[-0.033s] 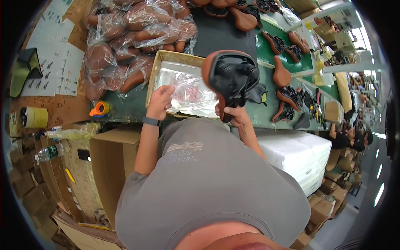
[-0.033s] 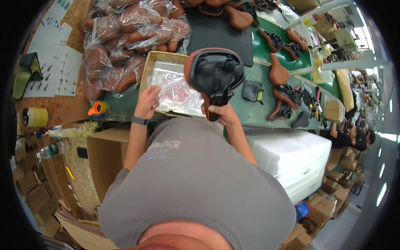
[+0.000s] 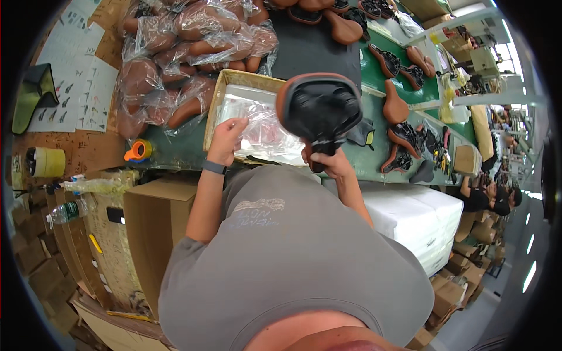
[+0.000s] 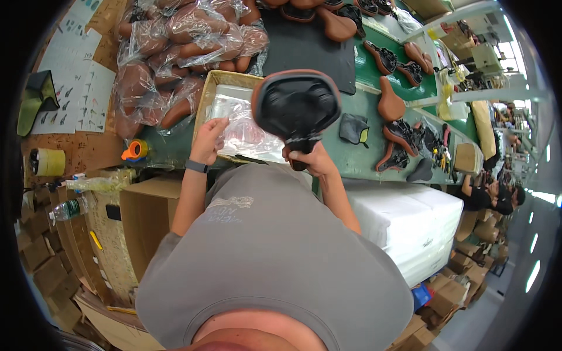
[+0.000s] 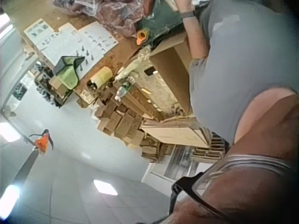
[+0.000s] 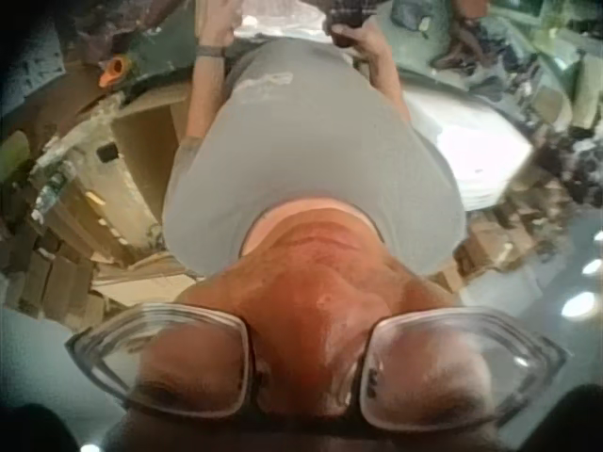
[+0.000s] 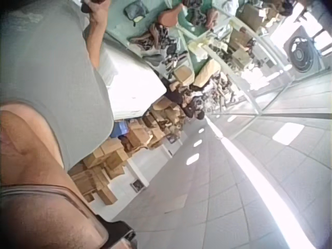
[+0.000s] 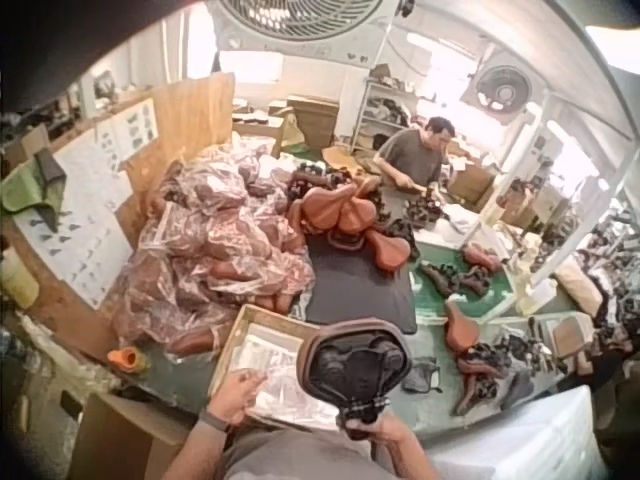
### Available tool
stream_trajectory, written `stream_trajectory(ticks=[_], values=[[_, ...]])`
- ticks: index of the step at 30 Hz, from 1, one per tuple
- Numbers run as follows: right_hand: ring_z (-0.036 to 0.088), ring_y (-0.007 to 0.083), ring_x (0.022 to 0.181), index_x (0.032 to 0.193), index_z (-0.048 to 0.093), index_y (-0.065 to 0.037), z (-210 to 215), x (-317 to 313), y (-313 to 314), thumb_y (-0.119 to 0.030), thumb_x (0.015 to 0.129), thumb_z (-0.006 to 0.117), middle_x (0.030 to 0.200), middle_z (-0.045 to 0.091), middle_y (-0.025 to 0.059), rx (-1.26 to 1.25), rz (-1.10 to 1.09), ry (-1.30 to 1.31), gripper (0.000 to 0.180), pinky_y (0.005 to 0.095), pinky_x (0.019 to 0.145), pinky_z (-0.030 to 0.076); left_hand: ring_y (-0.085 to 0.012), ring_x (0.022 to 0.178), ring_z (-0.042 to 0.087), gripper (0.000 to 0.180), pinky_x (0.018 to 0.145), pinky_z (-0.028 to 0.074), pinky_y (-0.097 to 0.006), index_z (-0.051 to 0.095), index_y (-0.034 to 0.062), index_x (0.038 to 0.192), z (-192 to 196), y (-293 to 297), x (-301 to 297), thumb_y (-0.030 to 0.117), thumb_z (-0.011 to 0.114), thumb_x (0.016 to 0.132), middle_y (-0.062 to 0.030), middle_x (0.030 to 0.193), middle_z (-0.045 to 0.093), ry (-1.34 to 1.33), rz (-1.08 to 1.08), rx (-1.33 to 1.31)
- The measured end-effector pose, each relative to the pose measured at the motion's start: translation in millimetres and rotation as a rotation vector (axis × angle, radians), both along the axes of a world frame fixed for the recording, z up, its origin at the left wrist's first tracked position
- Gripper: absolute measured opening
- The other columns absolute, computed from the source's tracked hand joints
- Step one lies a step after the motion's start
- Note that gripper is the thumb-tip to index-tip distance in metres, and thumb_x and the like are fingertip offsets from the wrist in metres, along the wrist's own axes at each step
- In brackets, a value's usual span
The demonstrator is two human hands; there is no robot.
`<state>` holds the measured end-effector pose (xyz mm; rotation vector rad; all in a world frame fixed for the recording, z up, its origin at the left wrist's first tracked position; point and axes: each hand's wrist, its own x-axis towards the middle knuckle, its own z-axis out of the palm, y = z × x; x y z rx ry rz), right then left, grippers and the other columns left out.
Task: Inspecting and sorting bicycle seats on a factory assembly line.
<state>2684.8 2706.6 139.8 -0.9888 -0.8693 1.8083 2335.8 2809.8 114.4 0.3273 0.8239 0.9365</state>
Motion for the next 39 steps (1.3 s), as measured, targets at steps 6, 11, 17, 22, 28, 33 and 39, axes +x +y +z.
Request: stream_trajectory(ticks=[6,11,17,22,28,33,39], values=[[0.075,0.0325,0.11,0.177,0.017,-0.009,29.6,-25.6,23.7,-0.002,0.083,0.089,0.133,0.073,0.013,0.113,0.027,-1.238,0.118,0.0437,0.102,0.059,-0.0157,0.07,0.061,0.024,0.062,0.048,-0.034,0.081,0.0024,0.1,70.6,39.1,93.7,0.025,0.074,0.107,-0.0016,0.079,0.065,0.564,-0.011,0.969],[0.074,0.0315,0.107,0.167,0.033,-0.005,-21.9,13.7,57.1,-0.006,0.088,0.089,0.133,0.069,0.0134,-0.301,-0.387,-0.103,0.097,0.0416,0.1,0.06,-0.0189,0.074,0.064,0.024,0.068,0.051,-0.035,0.079,0.0025,0.097,101.2,25.2,98.2,0.023,0.071,0.108,-0.0054,0.085,0.07,0.377,-0.68,1.093],[0.044,0.0293,0.157,0.172,0.031,-0.006,4.7,5.6,133.0,-0.006,0.094,0.084,0.163,0.051,0.0166,0.212,-0.297,-0.338,0.095,0.0443,0.13,0.036,-0.0129,0.116,0.065,0.062,0.1,0.053,-0.031,0.061,0.0012,0.148,54.2,104.4,142.2,0.015,0.088,0.094,-0.006,0.127,0.07,0.249,-0.329,0.398],[0.059,0.0288,0.143,0.159,0.057,-0.005,18.7,58.9,257.1,-0.011,0.098,0.081,0.156,0.061,0.0177,0.2,-0.134,-0.233,0.066,0.0439,0.121,0.046,-0.0218,0.098,0.072,0.04,0.08,0.061,-0.035,0.068,0.0037,0.134,49.0,294.6,61.1,0.029,0.074,0.104,-0.0086,0.115,0.074,-0.234,-0.047,0.031],[0.069,0.0191,0.111,0.167,0.039,0.0,-155.7,184.0,434.7,-0.026,0.097,0.084,0.142,0.068,0.0166,-0.261,-0.625,-0.433,0.087,0.0365,0.089,0.059,-0.0096,0.065,0.048,0.027,0.051,0.04,-0.023,0.063,-0.0011,0.126,74.6,518.5,-145.0,0.022,0.06,0.113,-0.0051,0.089,0.062,-0.212,0.574,0.329],[0.068,0.0331,0.127,0.168,0.028,0.007,-274.6,403.6,528.6,-0.04,0.091,0.09,0.146,0.062,0.027,-0.316,-1.295,-1.045,0.11,0.0422,0.103,0.057,-0.0139,0.088,0.069,0.034,0.082,0.06,-0.026,0.063,-0.0005,0.139,-13.9,539.7,-87.2,0.025,0.058,0.116,-0.0069,0.118,0.075,0.163,0.729,0.207],[0.064,0.0348,0.135,0.16,0.049,-0.004,-288.4,389.5,608.5,-0.042,0.093,0.088,0.15,0.064,0.0171,-0.432,-1.151,-0.151,0.086,0.0614,0.11,0.052,-0.0119,0.089,0.062,0.048,0.077,0.053,-0.027,0.05,0.004,0.155,-37.5,304.4,76.5,0.018,0.066,0.112,-0.003,0.106,0.067,1.215,0.471,0.434]])
